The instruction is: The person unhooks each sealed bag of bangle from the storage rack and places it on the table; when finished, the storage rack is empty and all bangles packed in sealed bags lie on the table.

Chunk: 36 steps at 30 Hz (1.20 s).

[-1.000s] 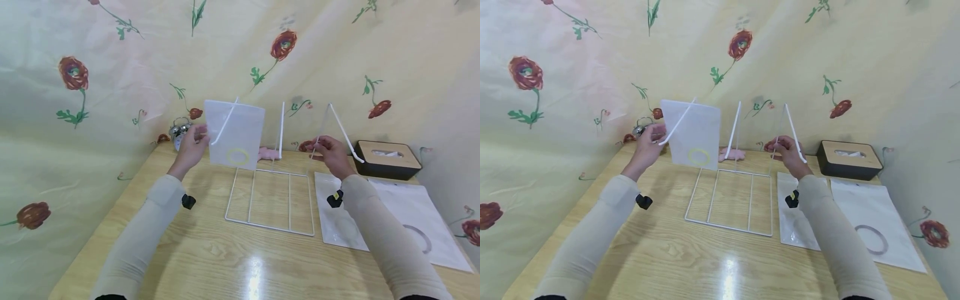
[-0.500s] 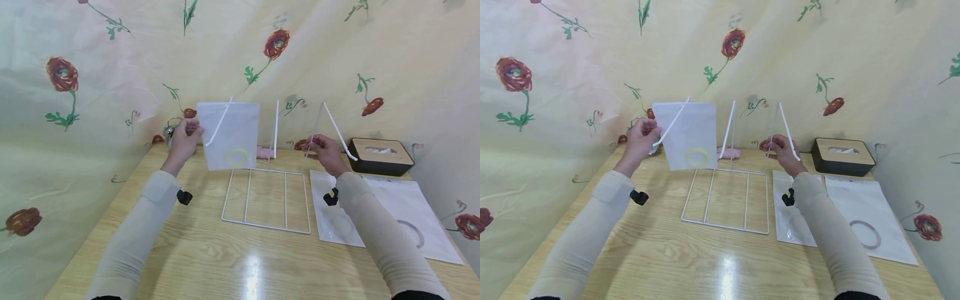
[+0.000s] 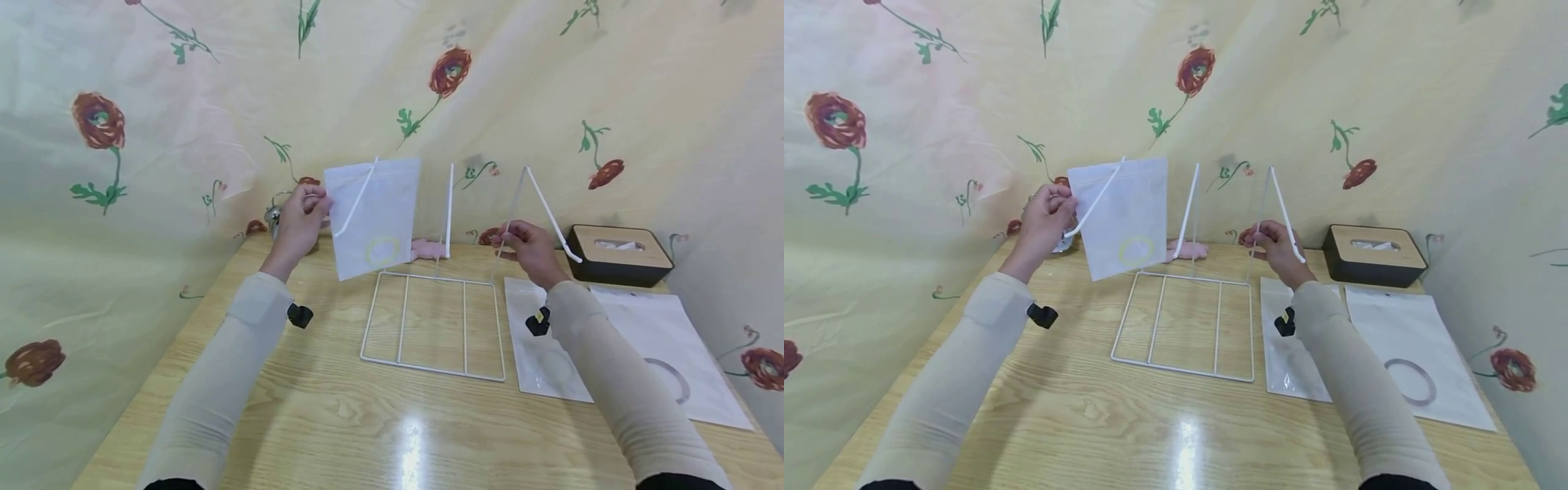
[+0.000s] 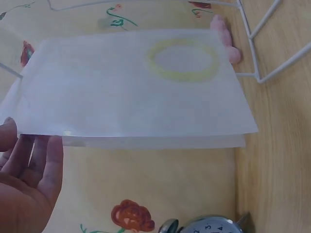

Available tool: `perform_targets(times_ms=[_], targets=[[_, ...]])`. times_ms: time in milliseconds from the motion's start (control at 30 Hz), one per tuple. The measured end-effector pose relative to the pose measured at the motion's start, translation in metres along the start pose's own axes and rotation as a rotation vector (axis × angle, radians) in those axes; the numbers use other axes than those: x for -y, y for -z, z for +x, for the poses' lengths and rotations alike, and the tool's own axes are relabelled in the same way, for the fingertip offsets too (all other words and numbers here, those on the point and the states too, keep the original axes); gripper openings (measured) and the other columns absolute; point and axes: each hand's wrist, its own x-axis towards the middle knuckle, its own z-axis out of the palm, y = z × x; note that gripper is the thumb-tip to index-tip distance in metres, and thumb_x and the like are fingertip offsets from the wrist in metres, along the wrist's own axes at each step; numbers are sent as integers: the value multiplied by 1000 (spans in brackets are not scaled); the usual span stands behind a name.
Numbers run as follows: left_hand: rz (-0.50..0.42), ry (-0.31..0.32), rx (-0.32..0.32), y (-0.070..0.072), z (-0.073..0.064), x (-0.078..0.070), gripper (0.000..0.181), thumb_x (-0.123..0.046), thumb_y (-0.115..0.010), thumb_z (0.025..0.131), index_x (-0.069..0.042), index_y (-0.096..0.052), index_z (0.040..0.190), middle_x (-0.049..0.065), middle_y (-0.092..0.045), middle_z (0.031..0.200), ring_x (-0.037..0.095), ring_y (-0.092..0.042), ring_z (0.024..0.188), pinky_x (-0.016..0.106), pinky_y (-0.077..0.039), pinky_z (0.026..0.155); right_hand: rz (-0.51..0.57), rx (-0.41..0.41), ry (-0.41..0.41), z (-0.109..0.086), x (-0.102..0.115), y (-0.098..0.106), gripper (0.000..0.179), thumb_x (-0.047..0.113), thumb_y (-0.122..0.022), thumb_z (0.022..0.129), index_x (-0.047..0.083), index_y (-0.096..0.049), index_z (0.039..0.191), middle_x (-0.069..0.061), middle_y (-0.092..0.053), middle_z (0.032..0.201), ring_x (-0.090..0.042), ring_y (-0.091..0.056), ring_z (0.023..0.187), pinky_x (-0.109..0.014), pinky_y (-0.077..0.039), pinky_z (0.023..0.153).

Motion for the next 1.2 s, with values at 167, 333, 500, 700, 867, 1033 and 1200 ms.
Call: perform_targets(times_ms=[167, 333, 500, 700, 867, 1033, 1200], targets=[[24, 0, -16, -6, 5, -8, 29, -21, -55, 105, -3, -55, 127, 14, -67, 123, 23, -63, 108, 33, -58, 88, -2, 4, -15, -2, -2, 2, 22, 6, -53, 104, -14, -55, 113, -12, -68, 102, -16, -67, 95, -31, -60, 81], [114, -42, -47, -11, 8, -14, 31, -27, -53, 106, -5, -62, 126, 10, -68, 111, 20, -60, 94, 29, -54, 77, -16, 2, -18, -4, -4, 3, 23, 7, -53, 104, -14, -55, 114, -15, -68, 105, -15, -67, 95, -34, -60, 84], [151, -61, -72, -12, 9, -15, 30, -27, -52, 106, -6, -66, 123, 7, -66, 101, 18, -56, 83, 27, -48, 67, 6, 4, -8, -4, -8, 4, 21, 6, -53, 104, -13, -56, 112, -9, -68, 101, -14, -67, 94, -33, -60, 84], [92, 4, -38, -13, 6, -14, 28, -26, -50, 107, -10, -63, 125, 8, -66, 109, 21, -59, 87, 34, -59, 71, 13, -15, 7, -5, -10, 5, 21, 4, -53, 103, -15, -56, 111, -8, -69, 98, -13, -67, 91, -30, -60, 81], [74, -39, -24, -9, -1, -11, 26, -23, -49, 107, -5, -60, 122, 11, -65, 111, 21, -57, 86, 29, -57, 70, 52, 0, 11, -5, -11, 4, 18, 3, -53, 103, -14, -57, 108, -12, -69, 99, -12, -68, 90, -31, -60, 81], [52, -124, -45, 0, -11, -8, 24, -18, -47, 108, 0, -58, 120, 13, -65, 121, 18, -56, 91, 22, -48, 73, 27, 18, 5, -3, -9, 3, 16, 3, -52, 103, -11, -58, 109, -8, -69, 99, -12, -67, 91, -29, -60, 81], [-9, -137, -17, 7, -21, -8, 30, -20, -47, 108, 1, -57, 127, 12, -63, 128, 20, -59, 99, 28, -55, 81, -11, 6, 0, -1, -9, 4, 15, 2, -50, 104, -11, -57, 109, -4, -69, 98, -12, -67, 92, -28, -60, 81]])
